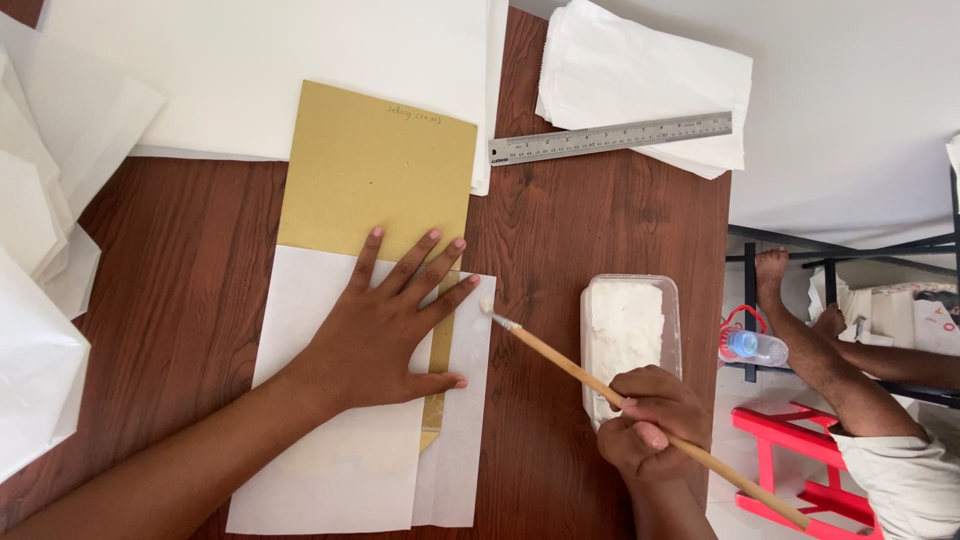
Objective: Folding and gluing paper around a template to create a paper bag.
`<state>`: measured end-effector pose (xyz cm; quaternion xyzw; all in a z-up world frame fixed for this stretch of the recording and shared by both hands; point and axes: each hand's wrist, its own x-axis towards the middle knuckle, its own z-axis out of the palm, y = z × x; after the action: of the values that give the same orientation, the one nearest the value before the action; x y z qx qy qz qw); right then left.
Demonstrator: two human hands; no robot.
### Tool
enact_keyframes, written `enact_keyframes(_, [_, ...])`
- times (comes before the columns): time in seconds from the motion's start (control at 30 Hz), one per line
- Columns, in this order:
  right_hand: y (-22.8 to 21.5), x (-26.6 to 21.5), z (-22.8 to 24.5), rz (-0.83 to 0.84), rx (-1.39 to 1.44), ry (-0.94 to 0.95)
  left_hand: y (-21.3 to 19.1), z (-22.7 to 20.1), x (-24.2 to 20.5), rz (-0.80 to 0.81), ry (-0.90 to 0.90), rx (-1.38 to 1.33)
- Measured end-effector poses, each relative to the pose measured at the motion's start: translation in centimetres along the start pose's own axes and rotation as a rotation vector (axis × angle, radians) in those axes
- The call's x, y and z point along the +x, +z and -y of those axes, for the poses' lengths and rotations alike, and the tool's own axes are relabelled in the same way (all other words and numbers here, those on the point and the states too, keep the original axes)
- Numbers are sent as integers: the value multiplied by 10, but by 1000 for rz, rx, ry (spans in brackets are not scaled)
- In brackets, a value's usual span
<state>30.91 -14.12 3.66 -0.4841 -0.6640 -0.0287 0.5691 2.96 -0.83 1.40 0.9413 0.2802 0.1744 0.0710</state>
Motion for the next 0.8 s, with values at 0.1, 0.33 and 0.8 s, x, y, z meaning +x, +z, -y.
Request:
enact_keyframes(0.1, [-1,2,3,15,88,29,-1,0,0,-2,2,-1])
enact_keyframes(0.33, [6,3,5,-200,30,-5,0,0,0,-13,-2,-9])
enact_keyframes(0.8, [11,12,7,-74,25,-48,-1,-1,1,-15,-6,1])
